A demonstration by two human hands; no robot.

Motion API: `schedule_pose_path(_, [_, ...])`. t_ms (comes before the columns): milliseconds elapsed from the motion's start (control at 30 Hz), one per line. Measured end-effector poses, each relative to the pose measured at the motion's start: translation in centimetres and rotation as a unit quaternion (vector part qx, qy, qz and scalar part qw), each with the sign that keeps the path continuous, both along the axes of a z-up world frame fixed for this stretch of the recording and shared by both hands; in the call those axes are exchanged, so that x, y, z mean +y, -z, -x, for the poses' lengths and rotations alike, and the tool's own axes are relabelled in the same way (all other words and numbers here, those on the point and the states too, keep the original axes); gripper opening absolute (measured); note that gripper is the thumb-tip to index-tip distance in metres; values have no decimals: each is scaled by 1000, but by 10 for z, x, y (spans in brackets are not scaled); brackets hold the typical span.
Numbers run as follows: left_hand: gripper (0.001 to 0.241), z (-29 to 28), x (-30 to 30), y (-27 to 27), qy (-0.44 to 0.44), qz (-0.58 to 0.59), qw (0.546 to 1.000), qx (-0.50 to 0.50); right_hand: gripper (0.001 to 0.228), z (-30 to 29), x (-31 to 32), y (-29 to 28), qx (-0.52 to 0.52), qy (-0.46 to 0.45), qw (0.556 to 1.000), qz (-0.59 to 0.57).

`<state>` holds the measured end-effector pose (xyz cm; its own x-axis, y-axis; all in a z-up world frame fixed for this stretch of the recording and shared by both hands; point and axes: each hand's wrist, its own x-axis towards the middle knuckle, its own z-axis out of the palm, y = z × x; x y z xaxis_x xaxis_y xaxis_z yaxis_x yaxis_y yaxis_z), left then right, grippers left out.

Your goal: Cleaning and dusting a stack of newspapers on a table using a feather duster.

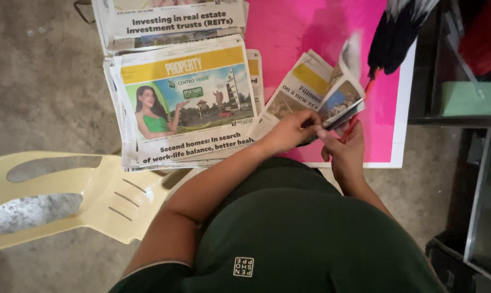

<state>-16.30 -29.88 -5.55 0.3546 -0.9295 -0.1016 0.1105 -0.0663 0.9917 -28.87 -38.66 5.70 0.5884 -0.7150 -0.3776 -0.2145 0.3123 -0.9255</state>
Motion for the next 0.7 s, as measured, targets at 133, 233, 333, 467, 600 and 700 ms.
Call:
schedule_pose_path(133, [16,-8,-3,-9,-32,18,995,-93,36,19,-10,27,-37,26,998,54])
schedule_pose_path(233, [13,-33,-5,-19,-69,-42,985,-153,36,34,-23,41,-47,89,991,84])
schedule_pose_path(333, [17,-74,-2,-24,-219,0,956,-197,36,53,-36,53,-22,133,982,129])
schedule_pose_path(467, [18,-127,16,-93,-322,96,913,-233,38,99,-59,79,-40,180,957,224])
schedule_pose_path(600, [28,-122,18,-188,-188,189,898,-350,33,112,-60,66,-90,204,929,296])
schedule_pose_path(700, [15,-107,1,-199,-46,282,820,-495,31,104,-46,36,-81,229,919,309])
